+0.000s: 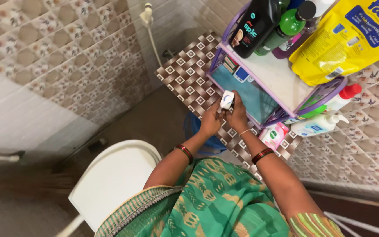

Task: The person places a detergent refill pouch onto a bathroom shelf, retrieves a pump bottle from a counter in another room, and places the bottle onto the shelf.

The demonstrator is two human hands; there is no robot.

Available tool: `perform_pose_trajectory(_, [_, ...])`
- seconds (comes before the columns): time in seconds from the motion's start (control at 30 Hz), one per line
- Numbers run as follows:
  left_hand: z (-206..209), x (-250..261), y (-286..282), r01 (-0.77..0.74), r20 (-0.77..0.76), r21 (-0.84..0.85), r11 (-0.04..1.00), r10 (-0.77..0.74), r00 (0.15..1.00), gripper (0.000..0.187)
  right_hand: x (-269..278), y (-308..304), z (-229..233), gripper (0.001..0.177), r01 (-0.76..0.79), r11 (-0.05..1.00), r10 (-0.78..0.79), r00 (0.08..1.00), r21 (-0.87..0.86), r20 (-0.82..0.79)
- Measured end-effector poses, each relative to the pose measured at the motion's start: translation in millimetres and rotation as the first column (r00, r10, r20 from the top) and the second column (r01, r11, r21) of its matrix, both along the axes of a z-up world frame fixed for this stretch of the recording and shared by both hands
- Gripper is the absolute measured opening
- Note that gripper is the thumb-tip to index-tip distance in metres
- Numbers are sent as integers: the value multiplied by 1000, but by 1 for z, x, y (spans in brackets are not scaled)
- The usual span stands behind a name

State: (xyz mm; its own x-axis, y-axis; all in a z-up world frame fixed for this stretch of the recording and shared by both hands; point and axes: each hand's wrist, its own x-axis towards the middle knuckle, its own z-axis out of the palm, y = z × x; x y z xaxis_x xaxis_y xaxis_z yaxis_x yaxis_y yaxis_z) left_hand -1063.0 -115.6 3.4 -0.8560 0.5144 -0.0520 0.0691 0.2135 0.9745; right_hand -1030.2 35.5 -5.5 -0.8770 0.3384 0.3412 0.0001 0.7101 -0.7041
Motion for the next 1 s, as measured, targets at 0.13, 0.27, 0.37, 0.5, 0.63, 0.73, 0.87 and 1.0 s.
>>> perform_pose_trajectory(0.13, [-26, -46, 7, 102, -386, 153, 983, -36, 922, 69, -27, -4, 0, 79, 126, 977, -112, 989, -169, 91])
perform_pose_trajectory(0.27, [-48, -86, 21, 146, -438, 182, 972, -53, 898, 63, -55, 1, -5, 81, 164, 986, -164, 986, 2, 3])
perform_pose_trajectory(0.37, [-48, -114, 31, 226, -308, 56, 973, -199, 931, 64, -77, 7, -10, 81, 220, 975, -220, 975, -5, -31])
perform_pose_trajectory(0.5, [-59, -144, 53, 303, -407, 98, 948, -240, 881, 65, -103, 18, -20, 77, 319, 947, -320, 947, -43, -14])
perform_pose_trajectory(0.63, [-69, -162, 62, 323, -385, 106, 940, -261, 885, 61, -118, 23, -36, 80, 405, 914, -395, 908, -43, 140])
perform_pose_trajectory(0.73, [-72, -176, 67, 325, -226, -17, 946, -320, 920, 58, -128, 23, -49, 79, 419, 907, -415, 905, -32, 89])
perform_pose_trajectory(0.87, [-89, -194, 82, 368, -307, 12, 930, -346, 886, 50, -139, 35, -68, 63, 473, 878, -456, 873, -72, 173])
perform_pose_trajectory(1.0, [-111, -205, 101, 380, -352, 20, 925, -350, 868, 45, -144, 51, -92, 48, 483, 875, -466, 863, -44, 195])
